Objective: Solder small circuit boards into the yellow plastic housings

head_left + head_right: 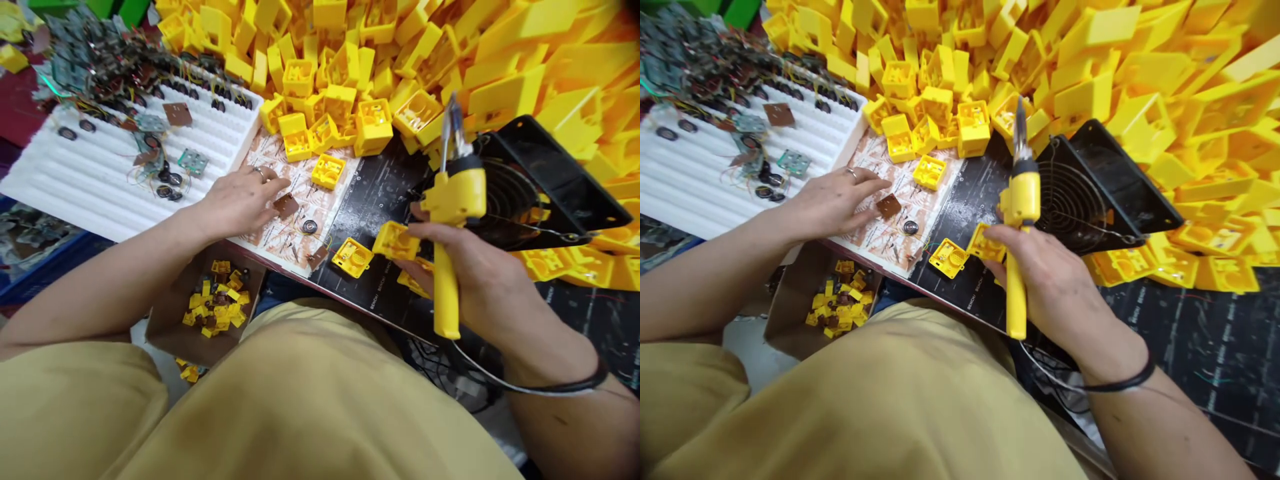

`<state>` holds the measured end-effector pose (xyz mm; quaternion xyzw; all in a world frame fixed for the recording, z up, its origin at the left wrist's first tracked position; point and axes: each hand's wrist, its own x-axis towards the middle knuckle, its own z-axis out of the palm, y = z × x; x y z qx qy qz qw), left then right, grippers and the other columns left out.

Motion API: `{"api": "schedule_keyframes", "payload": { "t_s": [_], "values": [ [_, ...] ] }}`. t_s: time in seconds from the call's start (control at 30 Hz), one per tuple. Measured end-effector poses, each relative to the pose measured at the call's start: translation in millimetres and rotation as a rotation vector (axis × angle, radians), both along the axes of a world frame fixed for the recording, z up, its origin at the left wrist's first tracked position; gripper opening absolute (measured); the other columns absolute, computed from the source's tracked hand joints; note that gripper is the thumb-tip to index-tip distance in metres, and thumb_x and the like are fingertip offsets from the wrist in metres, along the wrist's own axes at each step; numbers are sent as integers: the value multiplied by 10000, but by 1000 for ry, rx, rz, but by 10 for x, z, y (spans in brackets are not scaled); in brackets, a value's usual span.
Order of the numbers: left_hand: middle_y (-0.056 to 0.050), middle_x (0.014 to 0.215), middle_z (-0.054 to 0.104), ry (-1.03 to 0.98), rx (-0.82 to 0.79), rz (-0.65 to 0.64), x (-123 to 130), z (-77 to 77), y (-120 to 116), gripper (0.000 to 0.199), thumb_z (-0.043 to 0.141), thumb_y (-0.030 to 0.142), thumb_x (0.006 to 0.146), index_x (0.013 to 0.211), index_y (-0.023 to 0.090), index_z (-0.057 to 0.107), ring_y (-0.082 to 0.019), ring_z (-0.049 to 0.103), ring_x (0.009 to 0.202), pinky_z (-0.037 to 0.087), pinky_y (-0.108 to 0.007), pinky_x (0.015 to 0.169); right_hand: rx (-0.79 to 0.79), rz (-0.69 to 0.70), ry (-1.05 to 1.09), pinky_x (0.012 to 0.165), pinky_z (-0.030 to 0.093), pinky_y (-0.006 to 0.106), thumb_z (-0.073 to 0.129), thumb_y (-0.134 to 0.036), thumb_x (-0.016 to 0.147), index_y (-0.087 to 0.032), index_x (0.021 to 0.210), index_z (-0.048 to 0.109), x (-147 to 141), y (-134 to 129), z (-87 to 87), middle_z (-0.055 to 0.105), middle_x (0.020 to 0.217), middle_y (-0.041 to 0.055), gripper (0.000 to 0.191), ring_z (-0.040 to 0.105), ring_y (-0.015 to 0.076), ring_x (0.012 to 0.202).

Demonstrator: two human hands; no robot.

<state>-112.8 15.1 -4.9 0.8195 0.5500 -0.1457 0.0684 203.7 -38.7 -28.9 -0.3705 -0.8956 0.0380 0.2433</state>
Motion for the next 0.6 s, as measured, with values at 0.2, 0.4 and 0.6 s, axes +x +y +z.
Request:
{"api": "schedule_keyframes", "payload": {
  "t_s": [0.2, 0.4, 0.6],
  "values": [
    [-62, 1037, 696, -196, -168, 97, -56, -63, 224, 321, 574, 313, 808, 1093, 174, 624, -238, 661, 997, 507, -338, 862, 2, -31, 9, 756, 579, 338, 564, -287, 945, -210, 1244, 479, -320, 294, -233, 657, 1090, 92, 320, 681, 236, 959],
    [-13, 780, 695, -778, -32, 58, -10, 159, 177, 135, 593, 300, 770, 838, 183, 594, -130, 640, 710, 515, -266, 629, -1, -18, 21, 698, 557, 279, 579, -244, 938, -206, 1222, 488, -365, 31, -248, 662, 958, 53, 300, 671, 183, 835],
    [-69, 965, 737, -612, 412, -299, 42, -37, -94, 182, 476, 248, 902, 914, 184, 646, -168, 680, 863, 561, -317, 720, 46, -92, 21, 731, 573, 302, 633, -236, 911, -179, 1198, 515, -316, -102, -238, 680, 983, 82, 316, 681, 196, 849]
  ]
}}
